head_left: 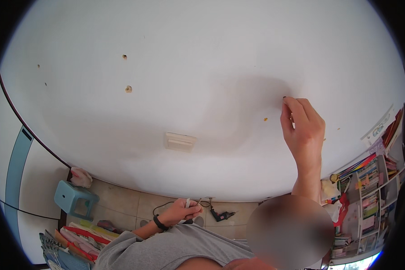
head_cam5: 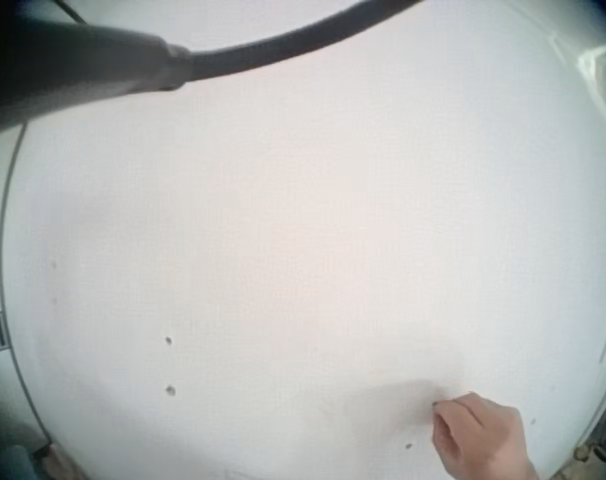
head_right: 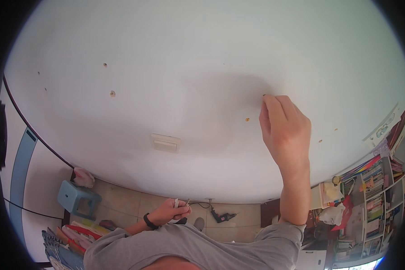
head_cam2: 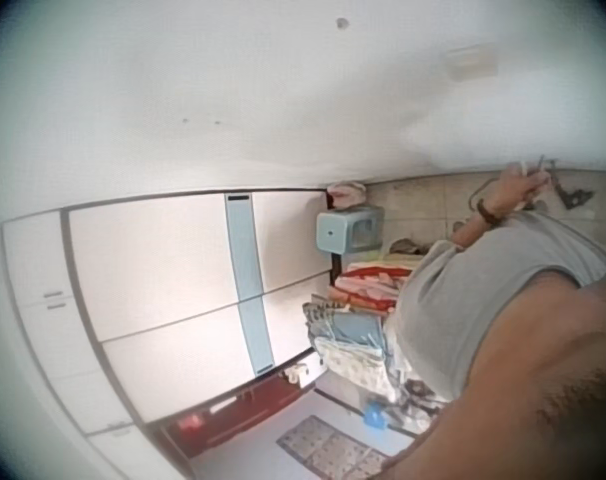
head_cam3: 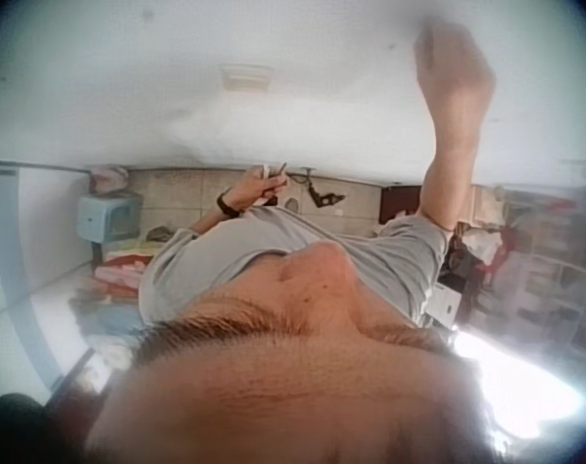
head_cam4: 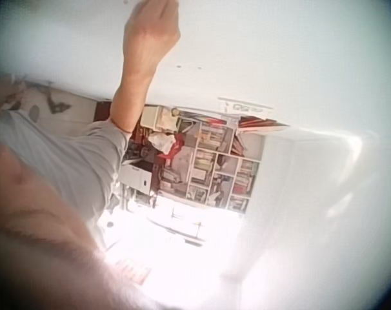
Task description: The person inserts yellow plastic wall plugs into pre-drilled holes in the ceiling and then uses a screwdriver to screw them in until flush. The person repeats this process for several holes across the ceiling.
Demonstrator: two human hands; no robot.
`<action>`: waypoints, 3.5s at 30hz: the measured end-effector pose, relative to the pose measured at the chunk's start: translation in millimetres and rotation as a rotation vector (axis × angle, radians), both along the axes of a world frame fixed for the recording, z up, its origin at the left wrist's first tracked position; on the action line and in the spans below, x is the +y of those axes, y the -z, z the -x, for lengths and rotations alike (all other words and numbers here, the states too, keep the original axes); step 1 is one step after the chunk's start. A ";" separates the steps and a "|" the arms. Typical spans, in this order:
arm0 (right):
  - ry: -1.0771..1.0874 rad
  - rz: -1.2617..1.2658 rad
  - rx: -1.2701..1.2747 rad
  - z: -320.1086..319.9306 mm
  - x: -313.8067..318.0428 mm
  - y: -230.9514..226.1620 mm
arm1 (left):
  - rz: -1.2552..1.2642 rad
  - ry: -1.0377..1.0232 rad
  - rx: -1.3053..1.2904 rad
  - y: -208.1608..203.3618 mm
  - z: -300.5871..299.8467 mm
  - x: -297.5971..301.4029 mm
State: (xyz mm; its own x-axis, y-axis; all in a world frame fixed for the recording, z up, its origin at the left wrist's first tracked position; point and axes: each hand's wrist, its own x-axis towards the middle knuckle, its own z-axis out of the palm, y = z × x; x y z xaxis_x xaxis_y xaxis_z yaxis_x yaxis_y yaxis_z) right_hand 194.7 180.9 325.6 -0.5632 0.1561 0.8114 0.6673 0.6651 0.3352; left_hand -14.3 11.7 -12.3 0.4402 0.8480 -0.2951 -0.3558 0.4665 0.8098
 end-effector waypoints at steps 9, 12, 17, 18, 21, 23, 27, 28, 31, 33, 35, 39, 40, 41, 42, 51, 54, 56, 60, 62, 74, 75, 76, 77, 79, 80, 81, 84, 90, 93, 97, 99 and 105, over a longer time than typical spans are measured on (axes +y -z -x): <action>-0.219 0.325 0.581 -24.6 -9.6 5.2 | 0.010 0.001 0.001 0.0 -1.7 -0.2; -0.184 0.242 0.545 -25.6 -2.0 11.7 | 0.012 0.008 0.006 -2.7 -1.6 0.6; -0.165 0.062 0.273 -6.1 4.4 16.4 | 0.029 0.002 0.019 -1.3 -2.8 0.5; -0.162 0.033 0.242 -3.8 7.1 16.5 | 0.028 0.002 0.017 -1.6 -2.9 0.3; -0.153 -0.057 0.191 -2.7 14.5 15.7 | 0.022 -0.001 0.020 -2.5 -2.6 -0.2; -0.148 -0.096 0.173 -2.2 18.5 16.9 | 0.015 -0.007 0.037 -2.5 -1.4 -1.0; -0.108 -0.143 0.152 1.0 20.7 18.6 | 0.030 -0.021 0.017 -0.4 0.3 -2.4; -0.087 -0.155 0.143 1.7 20.9 19.0 | 0.031 -0.023 0.005 -0.9 1.0 -2.7; -0.022 -0.185 0.112 3.6 24.4 21.7 | 0.026 -0.021 -0.001 1.6 1.5 -2.5; -0.045 -0.202 0.125 4.8 27.4 22.2 | 0.022 -0.014 0.006 2.5 1.7 -2.2; -0.071 -0.203 0.142 4.5 28.9 23.7 | 0.021 -0.004 0.011 1.6 2.4 -1.7; -0.127 -0.167 0.188 1.7 31.2 27.5 | 0.020 -0.008 0.011 1.0 3.1 -1.8; -0.136 -0.155 0.200 1.3 31.4 28.3 | 0.021 -0.009 0.011 0.3 3.5 -1.9; -0.131 -0.160 0.200 1.2 31.8 28.9 | 0.021 -0.010 0.010 -0.4 3.6 -1.9; -0.128 -0.166 0.199 1.6 32.2 29.1 | 0.020 -0.012 0.012 -1.0 3.6 -1.9; -0.159 -0.113 0.226 0.2 28.9 30.5 | 0.016 -0.014 0.032 -3.3 4.0 -1.4; -0.182 -0.064 0.298 -2.9 23.3 31.4 | 0.015 -0.012 0.048 -5.2 3.9 -1.4; -0.229 -0.020 0.385 -5.4 21.4 32.4 | 0.012 -0.014 0.070 -9.6 4.3 -1.5; -0.358 0.114 0.599 -7.8 19.3 35.8 | 0.021 -0.007 0.050 -4.3 4.4 -0.8; -0.371 0.154 0.634 -4.1 16.0 34.6 | 0.019 -0.008 0.048 -6.4 4.5 -0.6; -0.287 0.041 0.480 -0.6 14.4 33.6 | 0.026 -0.007 0.037 -2.6 5.1 -1.4; -0.277 0.014 0.464 -0.2 15.1 34.1 | 0.024 -0.009 0.035 -2.7 5.3 -1.6; -0.267 -0.013 0.449 0.7 16.1 34.6 | 0.021 -0.011 0.034 -2.5 5.7 -1.8; -0.257 -0.040 0.432 1.3 17.1 35.0 | 0.019 -0.013 0.032 -2.1 6.0 -1.9; -0.242 -0.096 0.391 1.3 18.6 34.9 | 0.017 -0.004 0.024 -1.7 6.3 -1.6; -0.234 -0.123 0.371 1.2 18.8 34.7 | 0.016 0.001 0.020 -1.5 6.4 -1.3; -0.226 -0.132 0.355 1.2 18.5 34.2 | 0.014 0.002 0.018 -1.2 6.3 -1.1; -0.206 -0.151 0.312 2.4 16.5 31.4 | 0.010 0.000 0.017 -0.7 6.5 -0.7; -0.189 -0.102 0.315 9.1 10.6 28.6 | 0.022 -0.015 0.027 -3.1 7.7 -0.7; -0.188 -0.015 0.413 9.8 7.3 26.4 | 0.026 -0.020 0.026 -5.7 7.7 -0.3; -0.232 0.074 0.480 11.7 6.1 23.7 | 0.039 -0.026 0.009 -3.0 8.5 -0.4; -0.245 0.121 0.496 12.2 6.1 22.8 | 0.029 -0.013 0.018 -3.6 9.0 -0.4; -0.240 0.304 0.532 6.8 5.4 16.7 | -0.009 0.042 0.047 -15.7 7.3 1.3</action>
State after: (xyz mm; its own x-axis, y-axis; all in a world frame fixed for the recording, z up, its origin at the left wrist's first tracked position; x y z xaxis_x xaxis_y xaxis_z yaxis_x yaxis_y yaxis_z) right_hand 187.9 186.4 308.9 -0.1447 0.3420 0.9285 0.5111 0.8293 -0.2258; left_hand -21.6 13.0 3.4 0.4609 0.8320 -0.3087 -0.2979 0.4728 0.8293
